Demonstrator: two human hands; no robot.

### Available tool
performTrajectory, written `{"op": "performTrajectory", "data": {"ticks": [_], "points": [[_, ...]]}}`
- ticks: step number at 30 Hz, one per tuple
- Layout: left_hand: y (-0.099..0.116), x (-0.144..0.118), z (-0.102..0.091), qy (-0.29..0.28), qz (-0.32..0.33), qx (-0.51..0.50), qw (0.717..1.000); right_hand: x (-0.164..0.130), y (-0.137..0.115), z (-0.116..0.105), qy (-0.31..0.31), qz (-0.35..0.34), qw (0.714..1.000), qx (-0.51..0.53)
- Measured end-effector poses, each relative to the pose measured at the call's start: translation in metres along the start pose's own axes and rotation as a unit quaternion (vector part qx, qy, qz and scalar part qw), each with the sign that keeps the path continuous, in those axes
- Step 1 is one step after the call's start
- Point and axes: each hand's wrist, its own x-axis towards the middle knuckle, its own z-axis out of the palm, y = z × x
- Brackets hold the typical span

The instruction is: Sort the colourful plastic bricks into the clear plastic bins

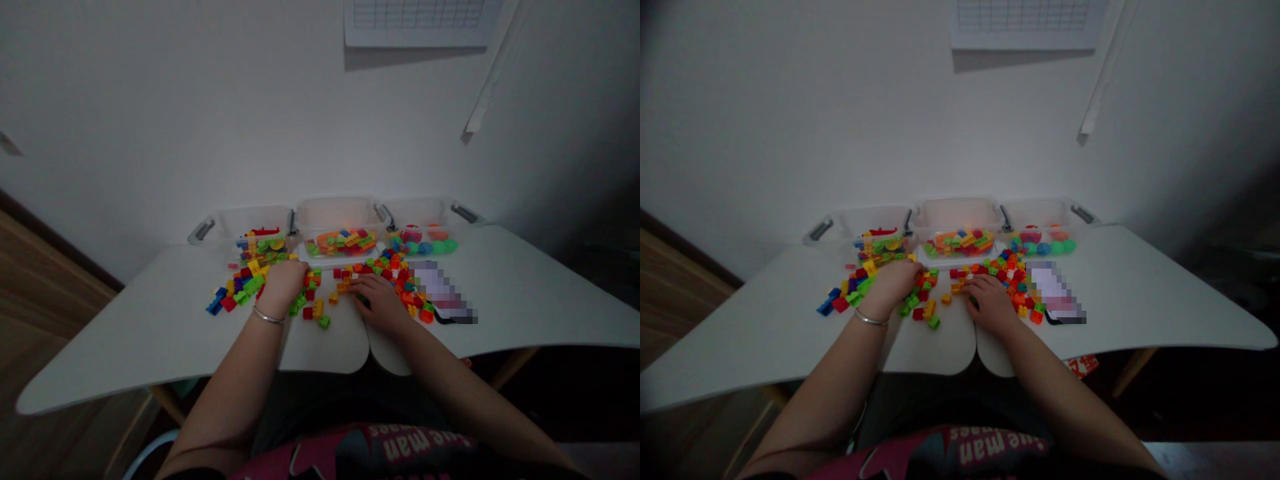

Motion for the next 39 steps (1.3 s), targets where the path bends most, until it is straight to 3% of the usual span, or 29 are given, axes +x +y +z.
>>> {"op": "performTrajectory", "data": {"ticks": [4, 14, 23, 39], "points": [[0.005, 0.004, 0.007, 0.038, 0.041, -0.022, 0.998, 0.000, 0.001, 0.001, 0.005, -0.004, 1.000, 0.005], [0.012, 0.006, 0.017, 0.073, 0.037, -0.028, 0.996, 0.000, 0.001, 0.001, 0.002, -0.004, 1.000, 0.002], [0.025, 0.006, 0.015, 0.059, 0.049, -0.004, 0.997, 0.001, -0.001, 0.000, 0.002, 0.001, 1.000, 0.007], [0.021, 0.012, 0.020, 0.056, 0.022, -0.032, 0.998, 0.001, 0.000, 0.000, -0.002, -0.002, 1.000, 0.012]]}}
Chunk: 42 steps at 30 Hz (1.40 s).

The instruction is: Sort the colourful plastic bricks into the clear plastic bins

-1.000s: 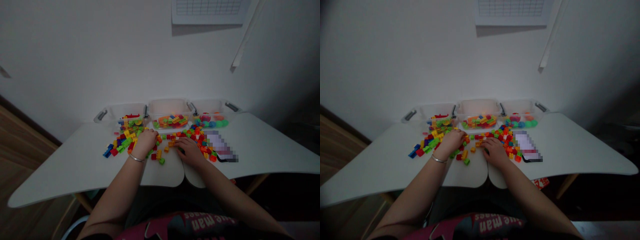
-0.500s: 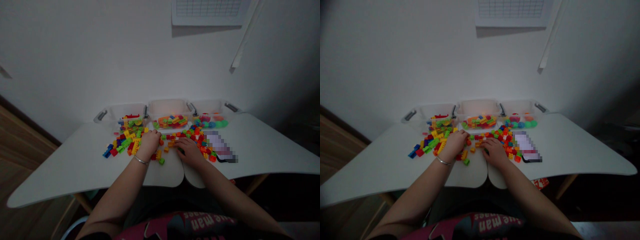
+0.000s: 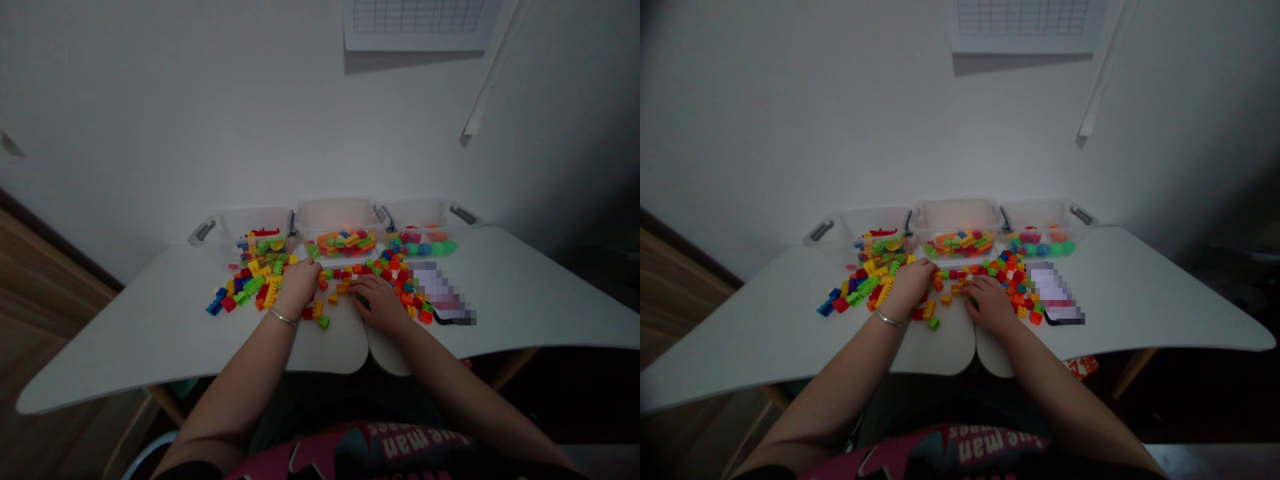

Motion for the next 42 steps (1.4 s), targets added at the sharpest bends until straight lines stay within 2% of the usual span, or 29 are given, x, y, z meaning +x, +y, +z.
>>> {"op": "performTrajectory", "data": {"ticks": [6, 10, 15, 23, 26, 28, 30, 32, 35, 38, 42], "points": [[-0.003, 0.002, -0.001, 0.020, 0.004, 0.006, 1.000, 0.000, 0.000, -0.001, 0.002, 0.000, 1.000, 0.001], [-0.003, 0.002, -0.003, 0.015, -0.008, -0.004, 1.000, 0.000, -0.001, -0.001, -0.002, -0.002, 1.000, -0.003], [-0.006, 0.004, 0.003, 0.002, -0.033, -0.062, 0.998, 0.000, -0.001, -0.001, 0.002, 0.004, 1.000, 0.000], [-0.017, 0.005, 0.011, 0.046, -0.017, -0.114, 0.992, 0.000, -0.002, -0.002, -0.002, 0.005, 1.000, 0.001], [-0.020, 0.004, 0.008, 0.092, -0.001, -0.153, 0.984, 0.000, -0.003, -0.003, 0.002, 0.006, 1.000, 0.005], [-0.021, 0.003, 0.005, 0.149, 0.034, -0.208, 0.966, 0.000, -0.003, -0.004, 0.001, 0.006, 1.000, 0.004], [-0.020, 0.003, 0.000, 0.229, 0.057, -0.268, 0.934, 0.000, -0.003, -0.005, 0.000, 0.006, 1.000, 0.003], [-0.019, 0.006, -0.007, 0.313, 0.048, -0.309, 0.897, 0.000, -0.003, -0.005, -0.002, 0.007, 1.000, 0.002], [-0.018, 0.015, -0.020, 0.391, 0.021, -0.327, 0.860, 0.000, -0.003, -0.006, -0.006, 0.007, 1.000, 0.003], [-0.020, 0.029, -0.034, 0.428, 0.018, -0.302, 0.852, 0.000, -0.002, -0.006, -0.001, 0.006, 1.000, 0.004], [-0.023, 0.047, -0.048, 0.411, 0.024, -0.242, 0.878, 0.000, -0.001, -0.005, 0.006, 0.001, 1.000, 0.007]]}}
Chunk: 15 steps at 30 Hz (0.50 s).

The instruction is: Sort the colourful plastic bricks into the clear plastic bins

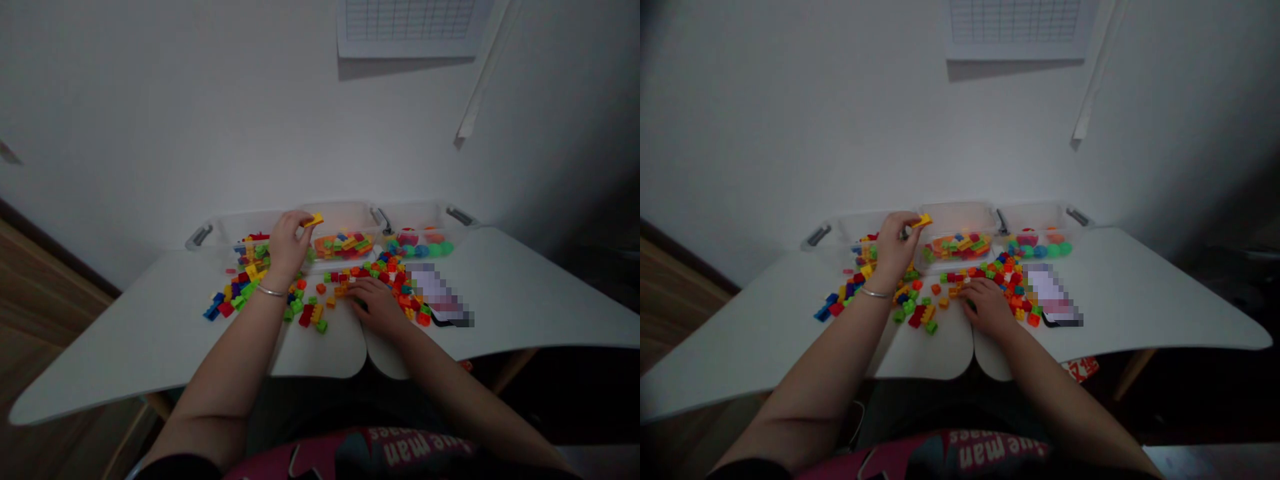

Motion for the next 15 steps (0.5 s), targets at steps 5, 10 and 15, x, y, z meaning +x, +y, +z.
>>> {"op": "performTrajectory", "data": {"ticks": [5, 10, 15], "points": [[0.000, 0.006, 0.012, -0.075, 0.037, 0.091, 0.992, 0.000, 0.001, 0.000, -0.003, 0.000, 1.000, -0.001], [-0.002, 0.000, 0.022, -0.151, 0.023, 0.119, 0.981, 0.002, 0.000, -0.003, -0.016, 0.006, 1.000, -0.007], [0.000, -0.003, 0.023, -0.188, 0.002, 0.117, 0.975, 0.003, -0.001, -0.004, -0.021, 0.007, 1.000, -0.008]]}}
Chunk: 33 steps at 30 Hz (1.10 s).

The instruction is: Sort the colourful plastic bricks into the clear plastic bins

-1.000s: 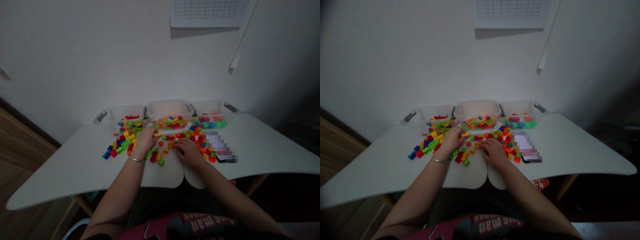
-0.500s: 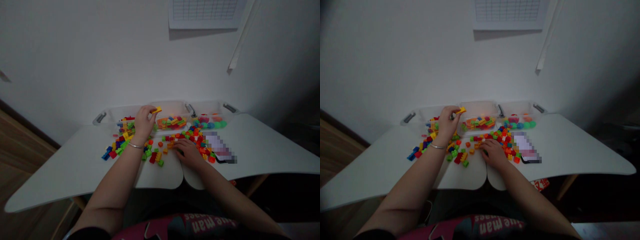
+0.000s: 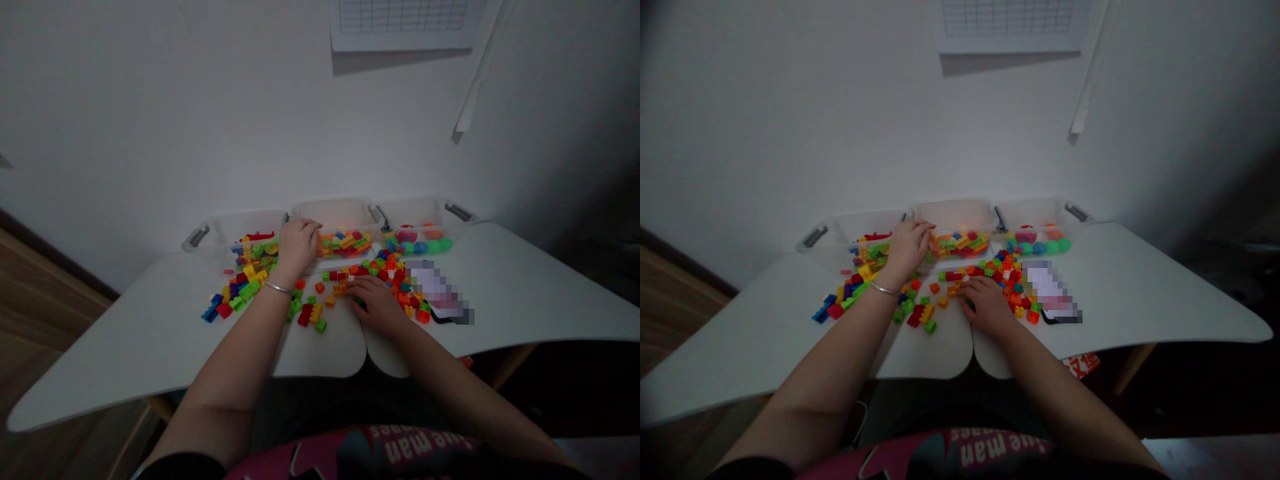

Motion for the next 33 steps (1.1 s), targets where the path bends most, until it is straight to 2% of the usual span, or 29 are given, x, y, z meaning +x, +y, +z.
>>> {"op": "performTrajectory", "data": {"ticks": [7, 11, 13, 17, 19, 22, 26, 33], "points": [[0.000, -0.002, -0.005, -0.057, -0.009, 0.012, 0.998, -0.001, 0.002, 0.003, 0.011, -0.004, 1.000, 0.005], [0.002, -0.006, -0.014, -0.078, -0.009, 0.008, 0.997, -0.001, 0.002, 0.005, 0.015, -0.005, 1.000, 0.005], [0.006, -0.011, -0.023, -0.073, 0.002, 0.015, 0.997, -0.001, 0.002, 0.005, 0.016, -0.006, 1.000, 0.002], [0.017, -0.024, -0.042, -0.026, 0.025, 0.021, 0.999, -0.002, 0.001, 0.005, 0.018, -0.010, 1.000, 0.000], [0.022, -0.034, -0.047, -0.032, 0.024, 0.014, 0.999, -0.002, 0.001, 0.005, 0.020, -0.012, 1.000, -0.001], [0.025, -0.049, -0.044, -0.093, 0.020, 0.005, 0.995, -0.002, 0.001, 0.006, 0.021, -0.013, 1.000, -0.005], [0.023, -0.064, -0.029, -0.184, 0.031, 0.044, 0.982, -0.002, 0.002, 0.007, 0.020, -0.015, 1.000, -0.005], [0.015, -0.074, -0.014, -0.231, 0.031, 0.047, 0.971, -0.002, 0.002, 0.006, 0.023, -0.021, 1.000, 0.000]]}}
